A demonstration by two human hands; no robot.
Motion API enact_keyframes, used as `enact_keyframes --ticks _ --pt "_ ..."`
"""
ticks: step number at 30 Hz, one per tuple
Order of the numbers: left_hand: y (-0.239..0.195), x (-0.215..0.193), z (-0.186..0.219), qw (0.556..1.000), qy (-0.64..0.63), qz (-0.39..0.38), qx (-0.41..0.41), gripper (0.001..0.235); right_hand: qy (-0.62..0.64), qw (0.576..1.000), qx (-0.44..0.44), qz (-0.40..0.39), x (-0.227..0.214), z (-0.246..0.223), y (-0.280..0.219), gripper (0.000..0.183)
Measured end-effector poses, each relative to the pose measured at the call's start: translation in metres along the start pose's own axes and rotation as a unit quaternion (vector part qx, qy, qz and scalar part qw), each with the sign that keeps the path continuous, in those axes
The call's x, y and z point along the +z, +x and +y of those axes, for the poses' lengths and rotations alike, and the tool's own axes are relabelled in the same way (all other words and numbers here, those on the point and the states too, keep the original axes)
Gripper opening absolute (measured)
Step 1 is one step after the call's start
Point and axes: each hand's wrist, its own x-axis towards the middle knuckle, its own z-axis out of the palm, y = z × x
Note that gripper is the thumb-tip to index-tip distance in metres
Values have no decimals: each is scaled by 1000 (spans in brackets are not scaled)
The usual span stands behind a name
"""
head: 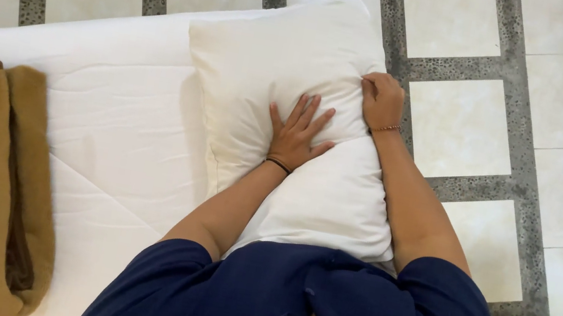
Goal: Putting a white pillow into a white pillowcase on a bed.
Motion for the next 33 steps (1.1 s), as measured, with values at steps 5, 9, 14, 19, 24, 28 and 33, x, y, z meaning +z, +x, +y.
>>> enact_keyframes --ticks 5,9,14,19,24,28,33 --pt "0 10 -2 1000 -15 -26 -8 74 71 996 -16 56 -2 -3 -1 4" --pt "0 8 0 1000 -17 -18 -12 73 105 993 -12 59 -7 -6 -2 3" --pt "1 6 1 1000 -17 -12 -3 73 114 991 -27 66 -13 -8 -5 3" --pt "1 1 3 1000 -19 -17 -5 72 109 991 -53 64 -24 -18 -8 5" --pt "1 1 3 1000 -17 -2 -2 72 76 994 -57 47 -30 -19 -23 5" --pt "2 -1 2 1000 -22 -17 -10 73 66 997 -35 -3 -32 -16 -33 3" --pt "4 -3 3 999 -38 -31 -21 73 97 994 -45 -13 -31 3 -19 17"
